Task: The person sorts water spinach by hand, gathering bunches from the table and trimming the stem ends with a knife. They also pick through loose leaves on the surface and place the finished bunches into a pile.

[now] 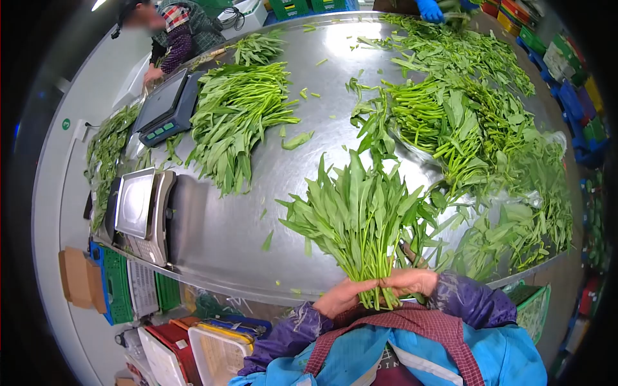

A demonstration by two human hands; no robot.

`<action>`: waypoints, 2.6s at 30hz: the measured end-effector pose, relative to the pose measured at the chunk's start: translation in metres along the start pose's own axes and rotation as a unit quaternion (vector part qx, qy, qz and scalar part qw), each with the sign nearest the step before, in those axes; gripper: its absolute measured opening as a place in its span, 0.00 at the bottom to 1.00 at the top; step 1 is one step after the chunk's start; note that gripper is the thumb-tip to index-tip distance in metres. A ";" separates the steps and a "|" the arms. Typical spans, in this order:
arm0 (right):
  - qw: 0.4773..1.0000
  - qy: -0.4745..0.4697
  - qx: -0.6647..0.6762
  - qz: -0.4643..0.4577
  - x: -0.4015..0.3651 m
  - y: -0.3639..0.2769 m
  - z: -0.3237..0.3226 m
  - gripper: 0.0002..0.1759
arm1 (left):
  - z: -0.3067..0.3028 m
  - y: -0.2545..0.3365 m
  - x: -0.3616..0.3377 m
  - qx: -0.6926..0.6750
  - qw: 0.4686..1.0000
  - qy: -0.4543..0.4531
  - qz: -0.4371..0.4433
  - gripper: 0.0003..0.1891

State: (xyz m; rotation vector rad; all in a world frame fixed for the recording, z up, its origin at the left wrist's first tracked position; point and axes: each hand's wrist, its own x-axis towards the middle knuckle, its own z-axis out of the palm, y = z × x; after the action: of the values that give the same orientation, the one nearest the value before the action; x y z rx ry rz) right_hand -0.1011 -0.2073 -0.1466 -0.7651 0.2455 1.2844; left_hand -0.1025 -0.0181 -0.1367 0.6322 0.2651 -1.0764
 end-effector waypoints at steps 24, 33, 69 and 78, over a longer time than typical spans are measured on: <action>0.512 0.172 -0.684 -0.489 -0.026 -0.074 0.128 0.19 | 0.018 0.009 0.028 0.444 0.775 0.177 0.413 0.18; 0.448 0.220 -0.571 -0.651 -0.046 -0.108 0.130 0.10 | 0.017 0.020 0.021 0.508 0.752 0.131 0.400 0.18; 0.472 0.308 -0.542 -0.624 -0.027 -0.109 0.117 0.14 | 0.033 0.037 0.027 0.506 0.725 0.192 0.425 0.14; 0.418 0.188 -0.499 -0.736 -0.035 -0.130 0.136 0.17 | 0.037 0.032 0.033 0.464 0.739 0.192 0.448 0.15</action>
State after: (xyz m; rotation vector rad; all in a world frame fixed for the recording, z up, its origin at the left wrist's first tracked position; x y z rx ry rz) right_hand -0.0244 -0.1582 0.0215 -1.6637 -0.8626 -0.7163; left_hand -0.0626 -0.0537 -0.1127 1.6828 -0.2706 -0.0281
